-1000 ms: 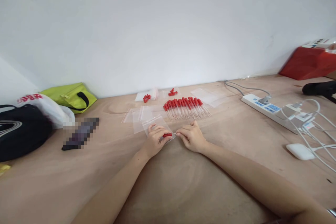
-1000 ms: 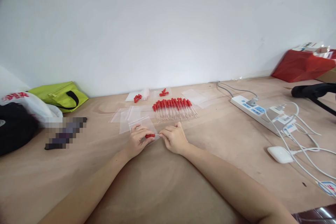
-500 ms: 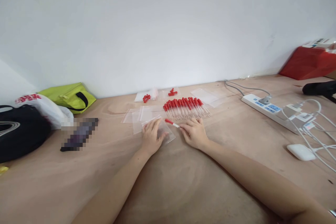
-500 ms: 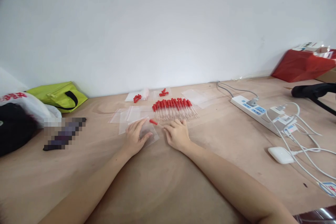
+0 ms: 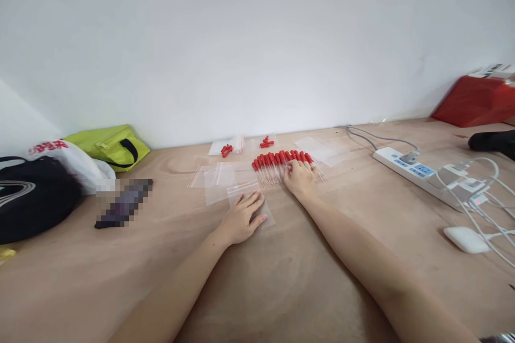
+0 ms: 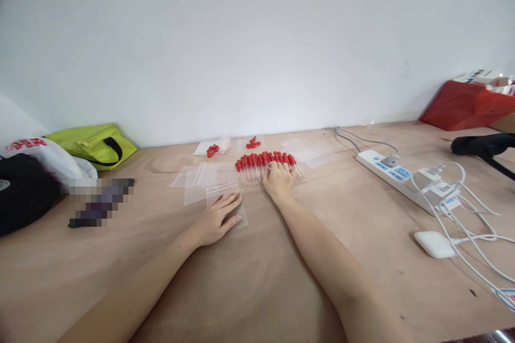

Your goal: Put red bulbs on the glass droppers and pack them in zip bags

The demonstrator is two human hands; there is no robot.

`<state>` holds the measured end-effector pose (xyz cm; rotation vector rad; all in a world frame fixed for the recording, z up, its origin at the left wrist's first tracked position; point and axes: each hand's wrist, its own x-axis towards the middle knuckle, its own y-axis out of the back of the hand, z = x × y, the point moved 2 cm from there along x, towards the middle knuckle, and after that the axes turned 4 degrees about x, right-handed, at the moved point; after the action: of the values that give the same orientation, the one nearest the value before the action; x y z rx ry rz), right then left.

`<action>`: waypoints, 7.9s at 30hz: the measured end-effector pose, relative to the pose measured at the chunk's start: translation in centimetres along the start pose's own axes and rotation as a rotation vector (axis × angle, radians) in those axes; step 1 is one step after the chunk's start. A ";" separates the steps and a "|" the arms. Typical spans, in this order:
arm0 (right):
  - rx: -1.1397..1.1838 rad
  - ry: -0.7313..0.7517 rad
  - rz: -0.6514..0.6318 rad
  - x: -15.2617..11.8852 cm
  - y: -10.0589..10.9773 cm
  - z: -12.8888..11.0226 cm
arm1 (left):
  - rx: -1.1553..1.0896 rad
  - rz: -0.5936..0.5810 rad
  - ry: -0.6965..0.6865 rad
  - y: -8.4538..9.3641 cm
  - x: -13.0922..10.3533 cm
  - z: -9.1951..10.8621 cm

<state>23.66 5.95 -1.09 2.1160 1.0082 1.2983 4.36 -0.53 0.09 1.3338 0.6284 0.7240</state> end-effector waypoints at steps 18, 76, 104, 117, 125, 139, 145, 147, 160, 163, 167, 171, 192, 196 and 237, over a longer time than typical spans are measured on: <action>0.192 0.338 -0.089 -2.7 2.8 -0.8 | 0.003 0.148 0.240 -1.2 -0.6 2.3; 1.040 0.297 -0.712 -7.0 5.6 -0.6 | -0.155 0.027 -0.290 0.6 -0.6 0.5; 0.371 0.032 -0.188 1.0 1.3 1.0 | -0.047 0.080 0.022 0.0 -0.8 0.7; 0.197 -0.232 -0.322 4.4 -0.5 -2.3 | -0.096 0.102 0.016 0.1 -1.0 0.9; 0.799 -0.132 -0.180 -0.2 3.6 3.0 | -0.084 0.090 0.032 0.1 -0.9 0.9; 1.281 -0.498 -0.316 -5.5 3.9 2.5 | -0.086 0.097 0.009 0.1 -0.7 0.9; 1.312 -0.454 -0.602 -5.7 5.1 2.3 | -0.087 0.090 0.015 0.3 -0.7 1.0; 1.261 -0.398 -0.708 -5.6 5.4 2.3 | -0.083 0.084 0.010 0.3 -0.7 1.0; 1.170 -0.280 -0.873 -5.7 4.0 1.2 | -0.114 0.063 -0.101 0.3 -0.7 1.2; 1.140 -0.255 -0.863 -5.5 4.2 1.7 | -0.154 0.118 -0.073 0.5 -1.0 0.7; 1.094 -0.222 -0.850 -5.0 4.7 2.6 | -0.188 0.129 -0.007 0.7 -1.8 -0.5; 1.026 -0.174 -0.815 -5.1 4.6 2.9 | -0.202 0.131 -0.024 0.8 -2.2 -0.8; 0.194 -0.115 -0.285 3.3 1.5 4.0 | -0.348 0.256 -0.037 0.5 -1.9 -1.2; 0.090 -0.171 -0.339 4.1 0.8 2.7 | -0.337 0.235 -0.043 0.8 -2.0 -1.0; 1.153 -0.422 -0.098 -4.1 5.5 4.8 | -0.314 0.226 -0.064 0.4 -1.6 -1.3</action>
<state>28.66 -0.74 -1.70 2.8502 1.8732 0.0832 2.26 -0.93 0.31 1.1405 0.2986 0.9186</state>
